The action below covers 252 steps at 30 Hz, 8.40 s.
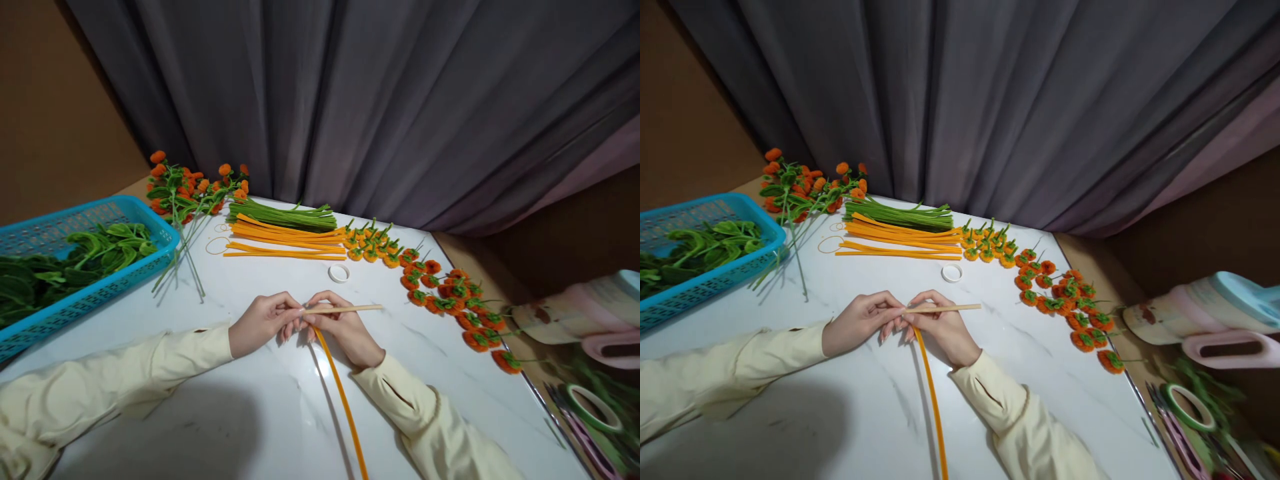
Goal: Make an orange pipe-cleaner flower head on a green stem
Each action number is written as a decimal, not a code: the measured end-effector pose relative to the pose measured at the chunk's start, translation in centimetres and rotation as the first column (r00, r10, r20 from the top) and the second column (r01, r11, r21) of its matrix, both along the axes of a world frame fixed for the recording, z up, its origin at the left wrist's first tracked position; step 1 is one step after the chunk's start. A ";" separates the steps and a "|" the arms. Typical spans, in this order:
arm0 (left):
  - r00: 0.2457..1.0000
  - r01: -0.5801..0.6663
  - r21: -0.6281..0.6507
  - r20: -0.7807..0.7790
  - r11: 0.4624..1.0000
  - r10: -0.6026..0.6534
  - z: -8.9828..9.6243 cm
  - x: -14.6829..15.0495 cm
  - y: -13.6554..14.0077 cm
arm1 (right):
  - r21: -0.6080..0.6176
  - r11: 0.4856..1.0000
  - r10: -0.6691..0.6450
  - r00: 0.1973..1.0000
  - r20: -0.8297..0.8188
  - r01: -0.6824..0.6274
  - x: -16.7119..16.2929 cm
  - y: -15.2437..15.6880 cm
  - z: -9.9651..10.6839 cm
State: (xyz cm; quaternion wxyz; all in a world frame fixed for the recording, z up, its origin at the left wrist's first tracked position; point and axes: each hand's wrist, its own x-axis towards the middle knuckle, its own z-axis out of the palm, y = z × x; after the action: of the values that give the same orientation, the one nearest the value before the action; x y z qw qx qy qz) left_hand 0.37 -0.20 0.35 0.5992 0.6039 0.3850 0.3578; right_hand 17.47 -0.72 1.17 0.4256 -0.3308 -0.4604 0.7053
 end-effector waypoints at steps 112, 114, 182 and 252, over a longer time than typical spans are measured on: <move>0.989 0.056 0.346 -0.147 0.937 -0.004 -0.5 -0.5 -0.2 | 0.035 0.999 0.010 1.000 -0.005 -0.009 0.2 0.2 -0.1; 0.990 0.053 0.349 -0.141 0.936 -0.004 -0.6 -0.5 -0.2 | 0.039 0.999 0.015 1.000 -0.006 -0.014 0.2 0.2 -0.1; 0.976 0.072 0.372 -0.216 0.925 0.011 -0.3 -0.5 -0.3 | 0.008 1.000 0.024 1.000 -0.007 -0.023 0.2 0.2 -0.1; 0.994 0.037 0.219 -0.109 0.975 -0.013 -0.2 -0.3 -0.1 | -0.032 0.999 -0.038 0.999 0.029 0.039 0.0 0.1 0.0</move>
State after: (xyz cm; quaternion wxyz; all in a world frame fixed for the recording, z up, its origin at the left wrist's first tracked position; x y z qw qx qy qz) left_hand 0.11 -0.35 0.10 0.5115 0.6896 0.3670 0.3579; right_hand 17.47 -0.60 1.17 0.4271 -0.3565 -0.4483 0.6996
